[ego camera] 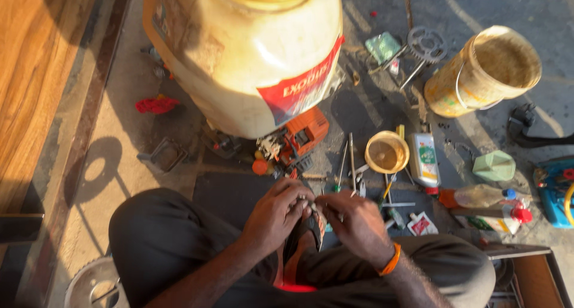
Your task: The person sits on the ground next to a brush cutter engine and works on a small metal component, fitting and turning parts together by hand. They briefly reach into an open toolbox to pick items and continue assembling the component over their lap.
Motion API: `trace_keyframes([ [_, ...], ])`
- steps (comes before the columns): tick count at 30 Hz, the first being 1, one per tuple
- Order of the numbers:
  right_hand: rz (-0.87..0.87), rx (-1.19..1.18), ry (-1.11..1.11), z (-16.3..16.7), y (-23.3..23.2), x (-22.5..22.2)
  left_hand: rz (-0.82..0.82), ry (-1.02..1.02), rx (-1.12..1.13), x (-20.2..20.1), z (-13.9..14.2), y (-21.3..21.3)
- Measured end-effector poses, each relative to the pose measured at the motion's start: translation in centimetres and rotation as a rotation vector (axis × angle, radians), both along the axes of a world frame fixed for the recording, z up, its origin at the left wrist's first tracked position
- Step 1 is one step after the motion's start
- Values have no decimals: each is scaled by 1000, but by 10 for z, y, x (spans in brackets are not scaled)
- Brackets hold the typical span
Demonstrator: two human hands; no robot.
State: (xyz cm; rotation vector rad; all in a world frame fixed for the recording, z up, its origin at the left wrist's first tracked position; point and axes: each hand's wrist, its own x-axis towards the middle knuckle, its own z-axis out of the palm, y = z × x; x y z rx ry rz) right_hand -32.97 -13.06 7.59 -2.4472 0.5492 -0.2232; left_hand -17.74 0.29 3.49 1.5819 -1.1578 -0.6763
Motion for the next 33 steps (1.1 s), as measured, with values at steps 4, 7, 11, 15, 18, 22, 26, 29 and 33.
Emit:
trace_keyframes([
  [4,-23,13,-56,-8,2,-1,20,165,-70,2,-4,0],
  [7,-103,32,-67,-14,4,-6,80,419,89,4,-16,4],
  [11,-165,107,-124,-14,4,-9,-5,722,-70,7,-34,4],
  [15,-136,78,-172,-11,2,-6,-7,820,23,5,-45,0],
  [18,-132,146,-192,-12,4,-8,-15,874,55,2,-51,0],
  [22,-149,182,-152,-18,5,-11,-38,975,95,0,-57,1],
  [26,-101,131,-205,-21,4,-12,-55,1022,168,-1,-56,0],
  [29,-86,126,-194,-22,5,-12,-55,1037,174,-2,-53,-1],
  [33,-81,118,-164,-24,6,-12,-41,1028,205,-1,-51,-1],
])
